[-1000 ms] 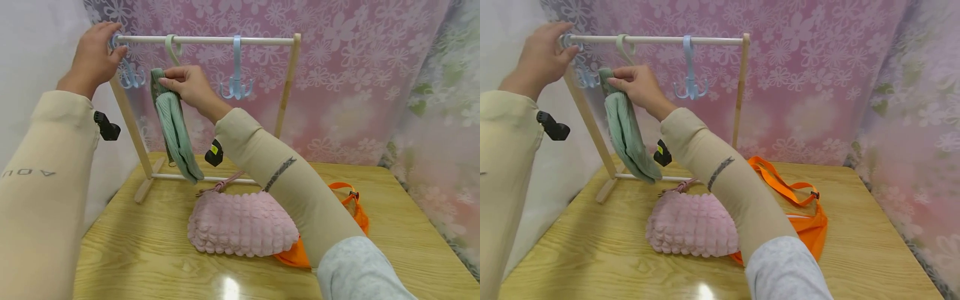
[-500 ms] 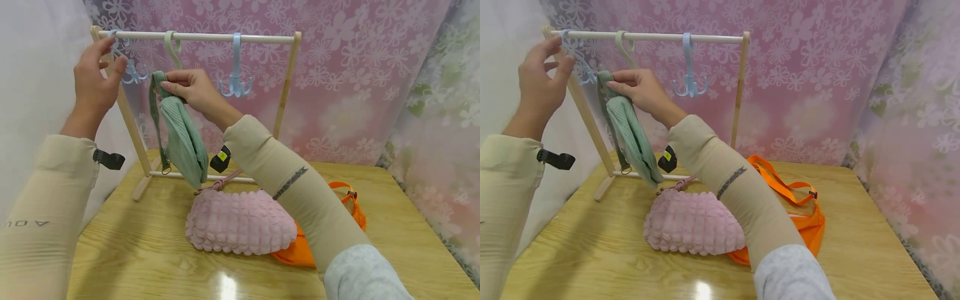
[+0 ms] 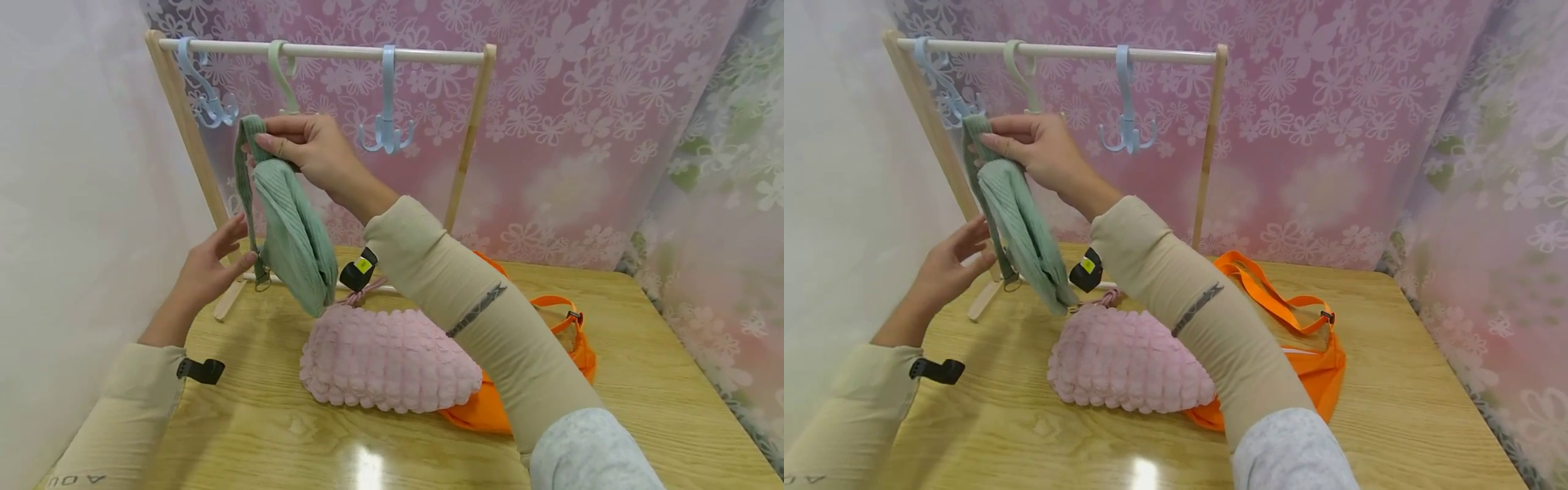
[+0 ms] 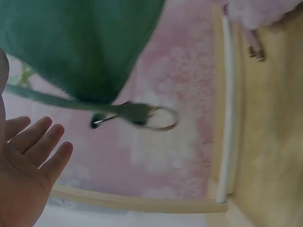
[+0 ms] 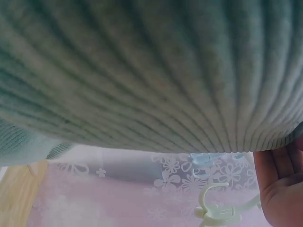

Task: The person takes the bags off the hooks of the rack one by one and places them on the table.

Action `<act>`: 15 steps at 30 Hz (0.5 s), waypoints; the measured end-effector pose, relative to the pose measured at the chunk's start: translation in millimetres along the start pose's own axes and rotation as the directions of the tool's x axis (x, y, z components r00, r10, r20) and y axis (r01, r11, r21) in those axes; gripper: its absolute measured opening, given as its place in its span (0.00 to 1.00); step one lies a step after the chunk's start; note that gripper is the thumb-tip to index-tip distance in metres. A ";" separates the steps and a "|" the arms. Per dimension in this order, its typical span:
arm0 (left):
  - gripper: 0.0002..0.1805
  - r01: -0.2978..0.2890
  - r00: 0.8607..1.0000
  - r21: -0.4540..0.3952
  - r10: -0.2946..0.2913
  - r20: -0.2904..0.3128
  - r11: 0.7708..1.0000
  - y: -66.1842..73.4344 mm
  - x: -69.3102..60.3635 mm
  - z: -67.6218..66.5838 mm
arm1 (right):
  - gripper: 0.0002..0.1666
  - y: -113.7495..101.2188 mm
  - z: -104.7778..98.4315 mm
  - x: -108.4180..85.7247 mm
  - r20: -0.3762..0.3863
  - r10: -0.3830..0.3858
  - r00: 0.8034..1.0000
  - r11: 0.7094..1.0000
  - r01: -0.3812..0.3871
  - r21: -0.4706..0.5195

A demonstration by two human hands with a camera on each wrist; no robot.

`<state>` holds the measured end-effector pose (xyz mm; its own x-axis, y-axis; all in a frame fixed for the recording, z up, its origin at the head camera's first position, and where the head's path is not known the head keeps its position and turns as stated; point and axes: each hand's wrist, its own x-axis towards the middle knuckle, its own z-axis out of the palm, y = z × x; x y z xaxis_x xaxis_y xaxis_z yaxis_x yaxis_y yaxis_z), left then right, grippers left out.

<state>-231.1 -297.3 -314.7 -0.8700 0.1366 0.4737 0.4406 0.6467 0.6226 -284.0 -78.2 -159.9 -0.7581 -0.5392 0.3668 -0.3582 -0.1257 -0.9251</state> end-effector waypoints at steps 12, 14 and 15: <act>0.24 0.104 0.986 -0.110 -0.117 -0.119 0.989 -26.2 -21.4 32.6 | 0.16 8.3 13.2 -5.6 0.021 0.023 0.999 0.997 -0.025 0.077; 0.24 0.121 0.984 -0.090 -0.132 -0.124 0.989 -28.3 -22.0 34.0 | 0.16 10.0 15.0 -7.0 0.017 0.022 1.000 0.997 -0.023 0.067; 0.24 0.130 0.982 -0.074 -0.139 -0.131 0.989 -29.3 -22.2 34.2 | 0.16 10.9 15.6 -7.7 0.018 0.020 1.000 0.997 -0.021 0.077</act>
<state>-232.3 -293.6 -364.7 -0.8862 -0.0543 0.4602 0.3388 0.6015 0.7235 -273.6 -88.4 -174.3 -0.7549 -0.5568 0.3465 -0.2993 -0.1776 -0.9375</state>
